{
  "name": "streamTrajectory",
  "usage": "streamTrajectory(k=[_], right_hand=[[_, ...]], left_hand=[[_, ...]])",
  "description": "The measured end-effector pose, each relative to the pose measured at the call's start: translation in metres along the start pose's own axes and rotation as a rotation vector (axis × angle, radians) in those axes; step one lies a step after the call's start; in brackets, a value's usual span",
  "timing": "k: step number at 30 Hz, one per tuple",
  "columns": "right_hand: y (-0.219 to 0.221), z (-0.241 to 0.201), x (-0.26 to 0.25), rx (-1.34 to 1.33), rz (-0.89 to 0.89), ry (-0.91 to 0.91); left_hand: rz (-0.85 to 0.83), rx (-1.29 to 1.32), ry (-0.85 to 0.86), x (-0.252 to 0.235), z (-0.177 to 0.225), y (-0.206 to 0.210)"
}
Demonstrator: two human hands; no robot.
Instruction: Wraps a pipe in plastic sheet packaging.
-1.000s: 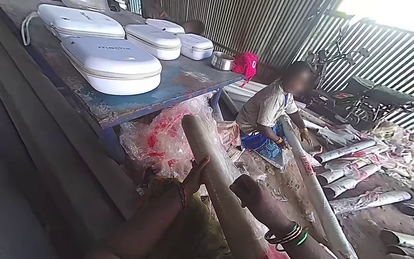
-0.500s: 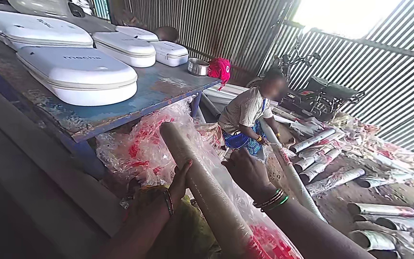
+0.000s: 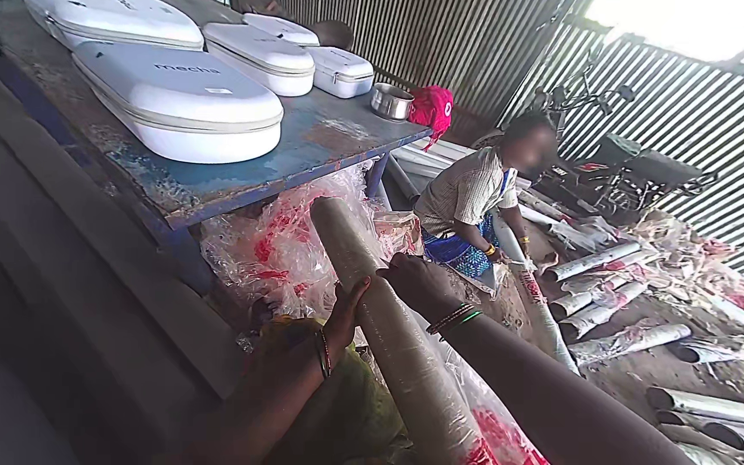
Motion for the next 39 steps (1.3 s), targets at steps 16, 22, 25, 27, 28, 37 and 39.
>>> streamTrajectory(k=[16,22,25,27,28,37,39], right_hand=[[0.065,0.107,-0.044,-0.140,-0.073,0.223],[0.056,0.133,-0.023,-0.773,0.069,0.269],[0.021,0.163,0.026,-1.101,0.162,0.380],[0.012,0.186,0.068,-1.158,0.190,0.420],[0.010,0.195,0.093,-1.110,0.166,0.417],[0.044,0.197,0.319,-0.546,0.100,0.422],[0.066,0.188,0.345,-0.544,0.072,0.451]], left_hand=[[-0.103,0.116,0.129,0.017,0.030,0.024],[-0.153,0.190,0.203,0.025,0.033,0.020],[-0.134,0.139,0.257,0.027,0.034,0.015],[-0.108,0.117,0.279,0.029,0.035,0.013],[-0.102,0.117,0.288,0.030,0.036,0.014],[-0.204,0.057,0.424,0.028,0.034,0.018],[-0.241,0.067,0.429,0.028,0.031,0.020]])
Point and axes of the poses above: each hand's wrist, its own x-axis away from the middle knuckle, its own y-axis out of the palm, z = x × y, the point moved 7 cm from there along -x, towards the middle knuckle, and after that the axes turned 5 degrees about z, right-handed, at the moved point
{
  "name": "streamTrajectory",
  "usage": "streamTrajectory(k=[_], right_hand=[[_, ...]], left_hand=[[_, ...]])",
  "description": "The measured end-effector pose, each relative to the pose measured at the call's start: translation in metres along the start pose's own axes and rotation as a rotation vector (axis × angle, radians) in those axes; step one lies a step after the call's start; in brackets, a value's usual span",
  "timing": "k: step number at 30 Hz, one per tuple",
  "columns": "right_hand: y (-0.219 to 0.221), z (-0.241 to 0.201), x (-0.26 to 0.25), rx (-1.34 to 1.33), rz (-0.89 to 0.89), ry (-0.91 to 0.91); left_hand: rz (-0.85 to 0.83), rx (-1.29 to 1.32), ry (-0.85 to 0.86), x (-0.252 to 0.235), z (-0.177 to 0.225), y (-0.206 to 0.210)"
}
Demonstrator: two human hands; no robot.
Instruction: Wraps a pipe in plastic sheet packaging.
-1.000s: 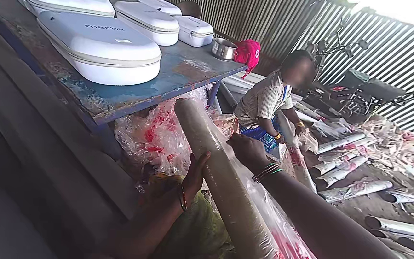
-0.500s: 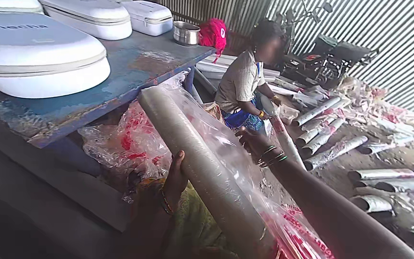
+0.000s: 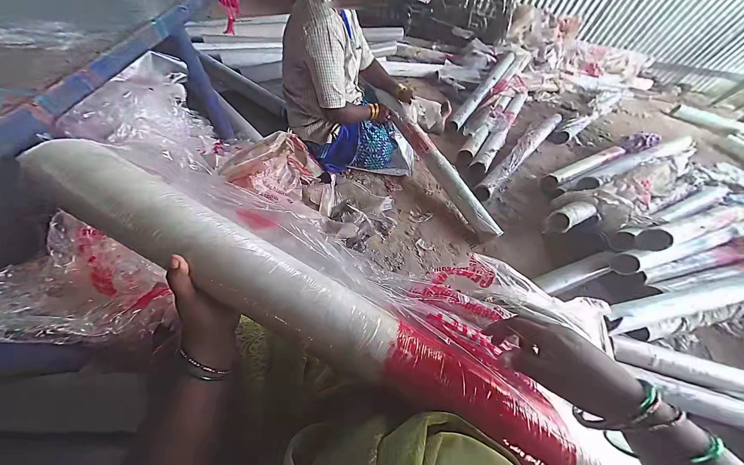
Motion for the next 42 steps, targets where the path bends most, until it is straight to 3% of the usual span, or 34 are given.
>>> streamTrajectory(k=[4,8,17,22,27,30,33,36,39,42], right_hand=[[0.037,0.016,0.019,-0.024,-0.159,0.140],[0.041,0.017,0.015,-0.066,-0.210,0.132],[0.020,0.012,0.022,-0.236,-0.054,0.046],[0.013,0.011,0.030,-0.341,0.065,0.013],[0.015,0.004,0.036,-0.270,0.289,-0.108],[0.015,-0.007,0.039,-0.185,0.281,-0.088],[0.015,-0.020,0.039,-0.116,0.175,0.018],[0.016,-0.022,0.039,-0.045,0.227,-0.088],[0.020,-0.030,0.042,-0.028,0.242,-0.122],[0.022,-0.037,0.044,-0.020,0.231,-0.124]], left_hand=[[-0.049,0.017,-0.008,0.004,-0.005,0.007],[-0.033,0.001,-0.014,0.008,-0.002,0.016],[-0.052,0.075,0.080,0.003,0.015,0.036],[-0.089,0.120,0.035,-0.003,0.010,0.043],[0.049,-0.073,-0.131,0.024,-0.008,0.049],[0.108,-0.163,-0.333,0.080,-0.036,0.052],[0.036,-0.162,-0.599,0.140,-0.059,0.062],[0.003,-0.078,-0.773,0.166,-0.068,0.071],[0.053,-0.003,-0.789,0.163,-0.067,0.074],[0.041,0.021,-0.695,0.154,-0.074,0.071]])
Point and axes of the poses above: each hand's wrist, its own x-axis away from the middle knuckle, its own y-axis out of the palm, z = x × y, the point moved 7 cm from there along -x, towards the middle knuckle, and after that the axes turned 5 degrees about z, right-handed, at the moved point
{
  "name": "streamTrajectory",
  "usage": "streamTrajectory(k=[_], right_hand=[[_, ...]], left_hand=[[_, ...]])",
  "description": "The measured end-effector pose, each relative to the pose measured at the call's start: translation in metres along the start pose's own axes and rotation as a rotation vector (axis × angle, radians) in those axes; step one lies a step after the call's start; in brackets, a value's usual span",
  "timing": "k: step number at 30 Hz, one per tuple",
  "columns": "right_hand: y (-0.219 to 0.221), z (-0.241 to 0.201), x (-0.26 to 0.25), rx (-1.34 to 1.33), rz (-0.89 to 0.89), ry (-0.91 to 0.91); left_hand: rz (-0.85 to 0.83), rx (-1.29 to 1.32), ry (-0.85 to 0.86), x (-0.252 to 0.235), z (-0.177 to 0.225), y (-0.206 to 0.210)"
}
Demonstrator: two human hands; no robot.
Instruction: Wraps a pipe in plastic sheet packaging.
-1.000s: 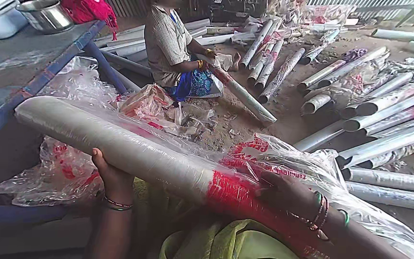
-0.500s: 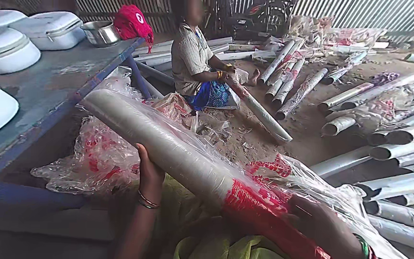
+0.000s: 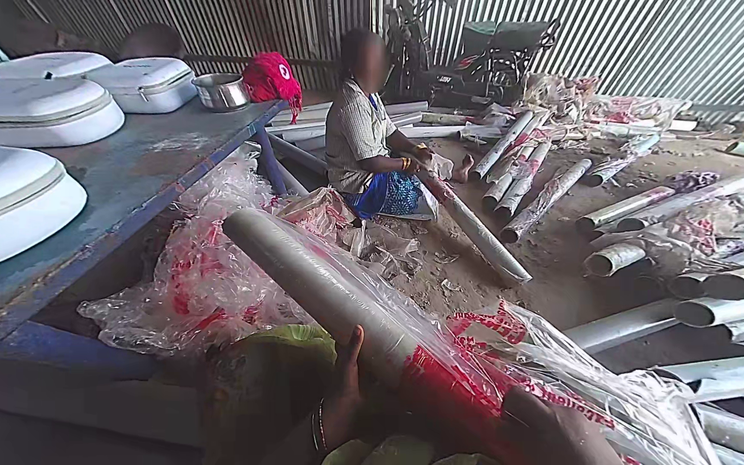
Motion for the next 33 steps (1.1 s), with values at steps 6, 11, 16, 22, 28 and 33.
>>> streamTrajectory(k=[6,11,16,22,28,33], right_hand=[[-0.001,0.002,0.000,0.051,0.024,0.013],[-0.011,0.018,-0.006,0.181,0.199,-0.004],[-0.025,0.022,-0.008,0.204,0.352,-0.091],[-0.072,0.002,-0.002,0.163,0.439,-0.044],[-0.093,0.004,0.002,0.135,0.562,-0.046],[-0.090,-0.004,-0.011,0.043,0.581,-0.050]], left_hand=[[0.024,-0.092,0.050,-0.010,-0.006,-0.007],[0.021,-0.126,0.087,-0.009,-0.009,-0.008],[-0.022,-0.024,0.145,-0.005,-0.004,-0.004],[-0.228,0.271,0.284,0.008,0.022,0.025],[-0.402,0.149,0.372,-0.006,0.046,0.046],[-0.311,0.089,0.503,-0.012,0.082,0.062]])
Point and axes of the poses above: each hand's wrist, its own x-axis away from the middle knuckle, its own y-axis out of the palm, z = x × y, the point moved 7 cm from there along -x, towards the middle knuckle, and after that the axes turned 5 degrees about z, right-handed, at the moved point
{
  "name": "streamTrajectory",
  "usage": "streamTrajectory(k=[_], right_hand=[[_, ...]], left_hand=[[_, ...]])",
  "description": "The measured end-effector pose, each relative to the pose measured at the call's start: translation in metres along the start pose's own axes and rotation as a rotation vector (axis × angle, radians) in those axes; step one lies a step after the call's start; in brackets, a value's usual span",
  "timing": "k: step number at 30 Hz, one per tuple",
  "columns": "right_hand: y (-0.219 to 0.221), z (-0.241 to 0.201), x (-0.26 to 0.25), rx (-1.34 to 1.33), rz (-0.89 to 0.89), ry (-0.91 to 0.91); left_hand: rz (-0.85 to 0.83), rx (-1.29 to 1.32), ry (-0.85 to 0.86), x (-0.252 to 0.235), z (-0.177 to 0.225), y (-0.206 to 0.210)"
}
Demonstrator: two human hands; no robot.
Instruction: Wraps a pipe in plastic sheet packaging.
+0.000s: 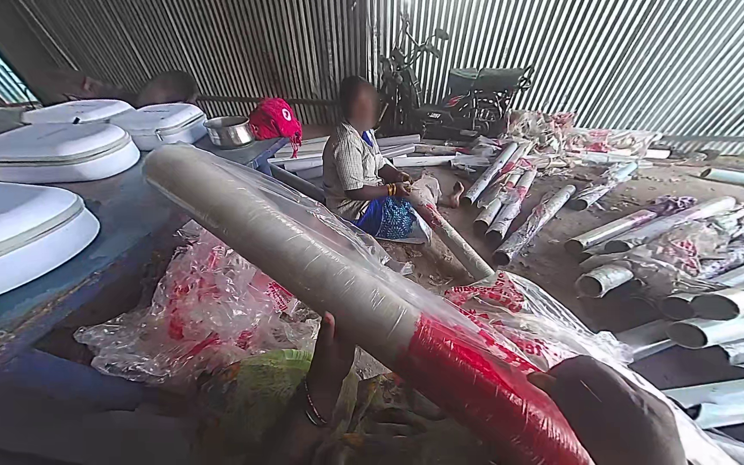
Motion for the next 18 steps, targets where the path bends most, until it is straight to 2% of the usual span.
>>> streamTrajectory(k=[2,6,8,13,18], right_hand=[[0.010,0.000,-0.003,-0.020,0.009,-0.069],[0.032,-0.013,-0.012,-0.139,-0.083,-0.113],[0.043,-0.017,-0.017,-0.139,-0.062,-0.167],[0.057,-0.030,-0.030,-0.267,-0.147,-0.110],[0.082,-0.048,-0.046,-0.346,-0.184,-0.148]], left_hand=[[0.043,0.040,0.025,-0.010,0.006,-0.002],[0.130,0.143,0.063,-0.028,0.013,-0.016],[0.169,0.166,0.055,-0.034,0.017,-0.022],[0.185,0.171,0.150,-0.052,0.041,-0.031],[0.259,0.130,0.236,-0.073,0.058,-0.046]])
Point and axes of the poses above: each hand's wrist, its own x-axis away from the middle knuckle, its own y-axis out of the palm, z = x × y, the point moved 7 cm from there along -x, towards the middle knuckle, and after that the axes turned 5 degrees about z, right-handed, at the moved point
